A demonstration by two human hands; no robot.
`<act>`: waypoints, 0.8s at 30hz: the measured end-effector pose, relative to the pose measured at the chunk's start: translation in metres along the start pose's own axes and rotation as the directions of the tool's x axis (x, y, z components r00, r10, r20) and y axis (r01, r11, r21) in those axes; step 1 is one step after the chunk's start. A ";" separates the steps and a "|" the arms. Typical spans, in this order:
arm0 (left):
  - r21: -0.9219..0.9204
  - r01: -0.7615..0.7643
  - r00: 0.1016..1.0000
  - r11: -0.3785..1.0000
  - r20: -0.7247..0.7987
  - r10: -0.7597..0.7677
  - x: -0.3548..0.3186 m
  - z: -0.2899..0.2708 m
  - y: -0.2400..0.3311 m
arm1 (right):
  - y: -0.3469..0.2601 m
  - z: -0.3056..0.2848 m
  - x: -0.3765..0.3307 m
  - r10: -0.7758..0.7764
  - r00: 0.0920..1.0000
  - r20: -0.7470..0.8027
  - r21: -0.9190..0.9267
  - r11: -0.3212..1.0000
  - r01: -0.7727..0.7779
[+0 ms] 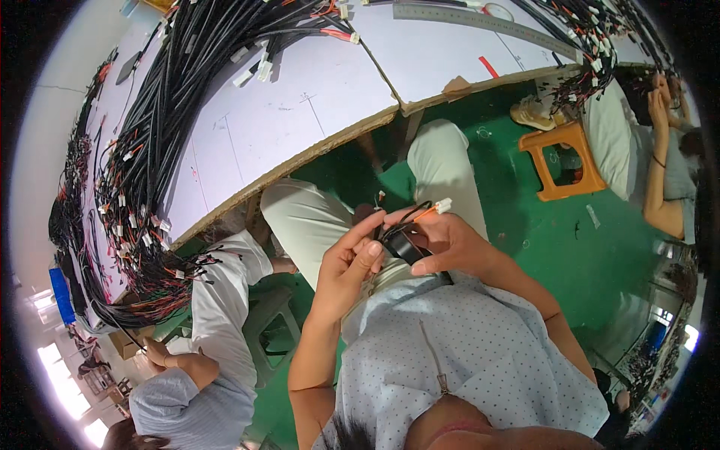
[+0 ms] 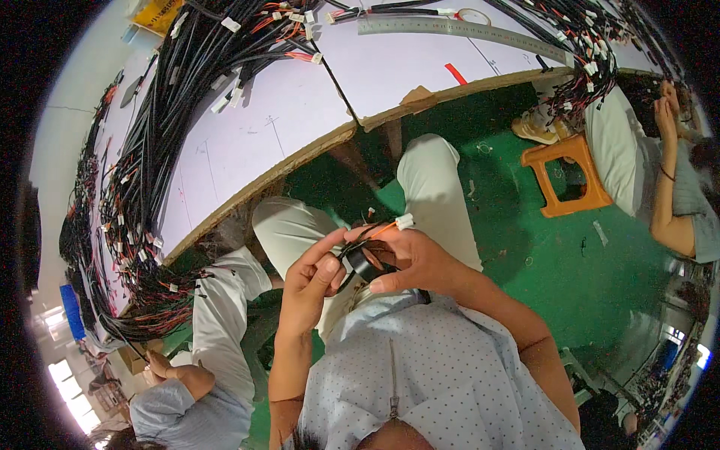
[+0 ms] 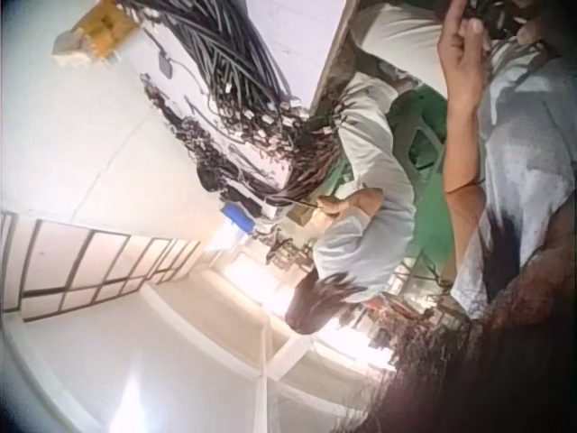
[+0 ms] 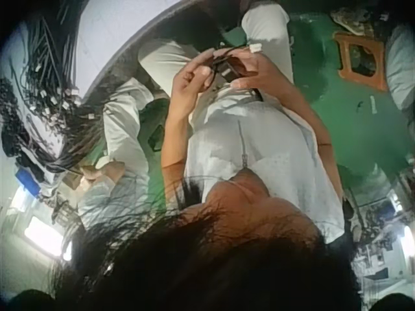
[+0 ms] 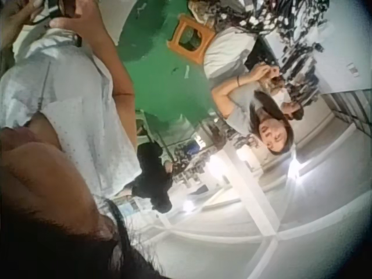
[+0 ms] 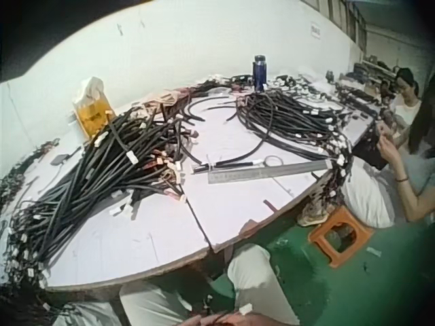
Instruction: The person wraps tape around wire harnesses by hand, measures the cables against a metal ruler with an assistant, and wraps additional tape around the wires.
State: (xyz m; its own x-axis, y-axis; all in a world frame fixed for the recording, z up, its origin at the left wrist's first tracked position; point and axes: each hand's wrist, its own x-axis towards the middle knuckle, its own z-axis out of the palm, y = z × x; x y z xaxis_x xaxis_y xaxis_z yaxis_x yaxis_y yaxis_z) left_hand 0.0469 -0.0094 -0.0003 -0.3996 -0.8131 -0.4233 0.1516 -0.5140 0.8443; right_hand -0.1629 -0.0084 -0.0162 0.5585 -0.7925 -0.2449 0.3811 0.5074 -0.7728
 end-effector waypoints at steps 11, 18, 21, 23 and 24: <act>-0.041 -0.026 0.999 0.999 0.035 0.028 0.001 0.001 0.000 | 0.006 -0.003 -0.001 0.006 1.000 0.010 0.039 0.999 -0.006; -0.042 -0.031 0.999 0.999 0.042 0.033 0.001 -0.001 0.001 | 0.008 -0.004 0.000 -0.016 0.999 0.039 0.065 0.998 0.013; -0.042 -0.022 0.999 0.999 0.031 0.024 0.001 -0.001 0.002 | 0.005 -0.001 0.001 -0.011 1.000 0.020 0.082 0.997 0.010; -0.053 -0.009 1.000 0.999 0.027 0.011 0.001 -0.002 0.002 | 0.004 0.001 0.001 -0.006 1.000 0.006 0.099 0.995 0.006; -0.046 0.008 1.000 0.999 0.027 -0.006 0.001 -0.004 0.001 | 0.004 0.001 0.001 0.001 1.000 0.005 0.105 0.995 -0.002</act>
State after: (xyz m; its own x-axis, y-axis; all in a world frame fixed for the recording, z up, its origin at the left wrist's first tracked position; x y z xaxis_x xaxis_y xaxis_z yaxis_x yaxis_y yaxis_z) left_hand 0.0506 -0.0119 -0.0011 -0.4245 -0.8022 -0.4198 0.1898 -0.5322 0.8251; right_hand -0.1598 -0.0069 -0.0189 0.5629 -0.7902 -0.2424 0.4553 0.5412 -0.7070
